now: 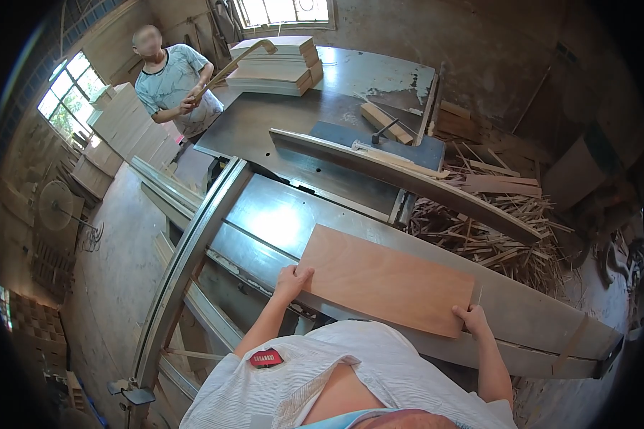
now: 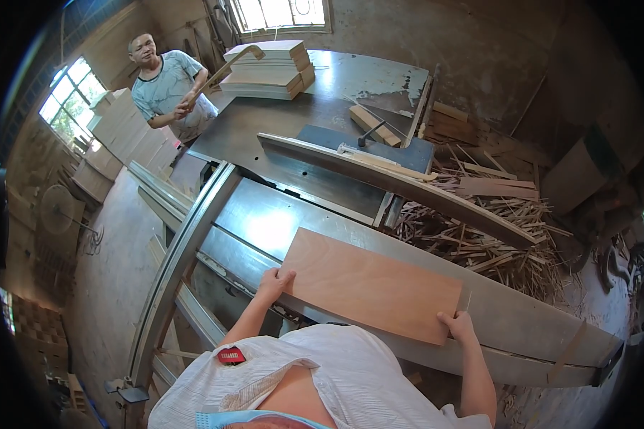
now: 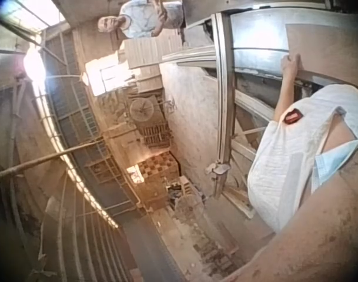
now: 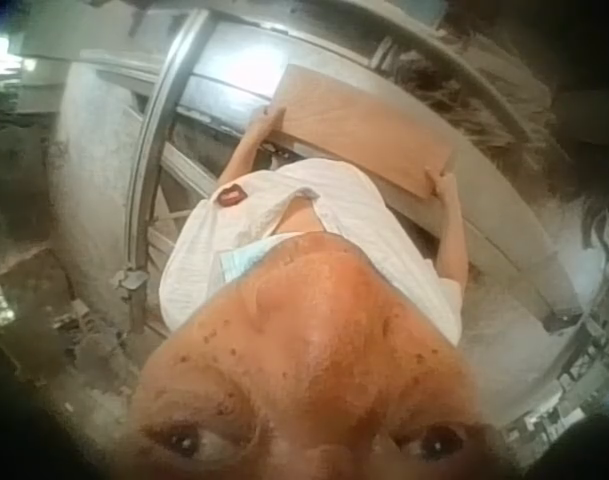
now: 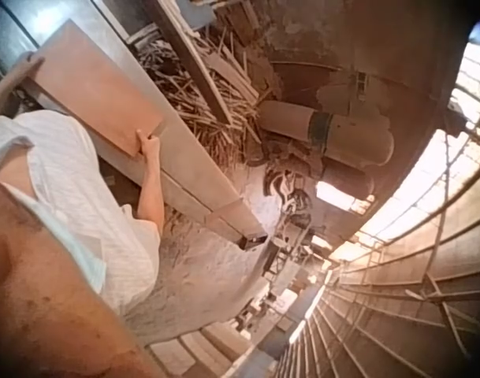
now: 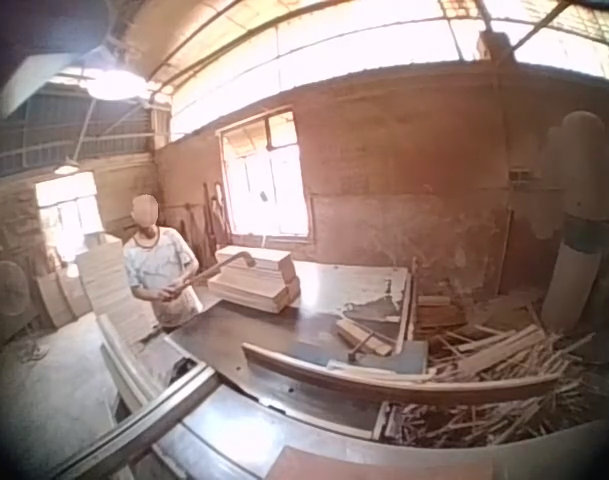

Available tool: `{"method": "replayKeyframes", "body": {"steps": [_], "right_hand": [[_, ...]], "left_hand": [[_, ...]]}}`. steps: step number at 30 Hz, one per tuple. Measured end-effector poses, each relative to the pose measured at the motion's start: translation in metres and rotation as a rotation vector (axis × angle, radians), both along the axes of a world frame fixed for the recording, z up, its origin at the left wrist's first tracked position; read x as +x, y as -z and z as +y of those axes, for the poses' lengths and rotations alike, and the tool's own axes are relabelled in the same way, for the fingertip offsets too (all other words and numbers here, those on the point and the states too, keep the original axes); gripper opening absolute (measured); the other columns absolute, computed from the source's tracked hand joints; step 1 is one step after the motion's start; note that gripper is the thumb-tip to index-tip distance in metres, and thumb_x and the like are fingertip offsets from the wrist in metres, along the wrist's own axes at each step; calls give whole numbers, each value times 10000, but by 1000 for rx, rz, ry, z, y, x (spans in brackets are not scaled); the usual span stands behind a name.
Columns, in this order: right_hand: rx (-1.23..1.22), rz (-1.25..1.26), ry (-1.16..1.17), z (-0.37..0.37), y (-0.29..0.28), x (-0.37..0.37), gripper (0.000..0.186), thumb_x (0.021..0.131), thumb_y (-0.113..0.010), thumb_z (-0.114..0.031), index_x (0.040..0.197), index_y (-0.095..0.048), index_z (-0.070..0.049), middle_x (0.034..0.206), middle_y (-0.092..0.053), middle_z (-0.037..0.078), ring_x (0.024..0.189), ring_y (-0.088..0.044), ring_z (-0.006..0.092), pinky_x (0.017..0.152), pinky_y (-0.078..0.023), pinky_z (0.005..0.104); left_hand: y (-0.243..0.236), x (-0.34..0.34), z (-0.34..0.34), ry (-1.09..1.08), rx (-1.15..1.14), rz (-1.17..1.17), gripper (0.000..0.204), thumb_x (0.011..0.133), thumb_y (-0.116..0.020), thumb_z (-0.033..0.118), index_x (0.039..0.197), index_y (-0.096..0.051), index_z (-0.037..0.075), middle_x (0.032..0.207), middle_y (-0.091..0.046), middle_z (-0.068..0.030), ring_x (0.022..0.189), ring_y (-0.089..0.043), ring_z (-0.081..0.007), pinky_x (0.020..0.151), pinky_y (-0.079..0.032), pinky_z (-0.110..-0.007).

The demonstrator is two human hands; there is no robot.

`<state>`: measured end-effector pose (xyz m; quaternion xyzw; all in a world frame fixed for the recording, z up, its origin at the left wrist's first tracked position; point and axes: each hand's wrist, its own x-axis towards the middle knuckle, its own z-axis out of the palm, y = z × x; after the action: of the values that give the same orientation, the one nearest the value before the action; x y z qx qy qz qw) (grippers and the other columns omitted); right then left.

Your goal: Cutting plywood boards and wood planks to size using a sliding table saw.

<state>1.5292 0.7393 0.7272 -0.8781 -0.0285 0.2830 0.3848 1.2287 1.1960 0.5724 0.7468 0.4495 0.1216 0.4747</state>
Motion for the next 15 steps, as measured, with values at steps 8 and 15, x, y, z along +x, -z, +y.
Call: {"method": "replayKeyframes", "body": {"steps": [8,15], "right_hand": [[14,3,-31,2,-1,-1,487,815,-807,-267,1101,-643,92,994,-698,160,827,-712,258,679,-605,401],[-50,13,-2,1,-5,0,498,815,-805,-287,1104,-643,86,991,-698,154,827,-712,258,675,-604,402]], "left_hand": [[-2,-1,0,-11,14,10,731,842,-680,600,1151,-667,-62,1154,-639,-277,1101,-596,-412,961,-479,-465],[3,1,-6,-37,18,-14,716,844,-681,601,1147,-667,-48,1180,-625,-266,1129,-580,-402,978,-470,-460]]}}
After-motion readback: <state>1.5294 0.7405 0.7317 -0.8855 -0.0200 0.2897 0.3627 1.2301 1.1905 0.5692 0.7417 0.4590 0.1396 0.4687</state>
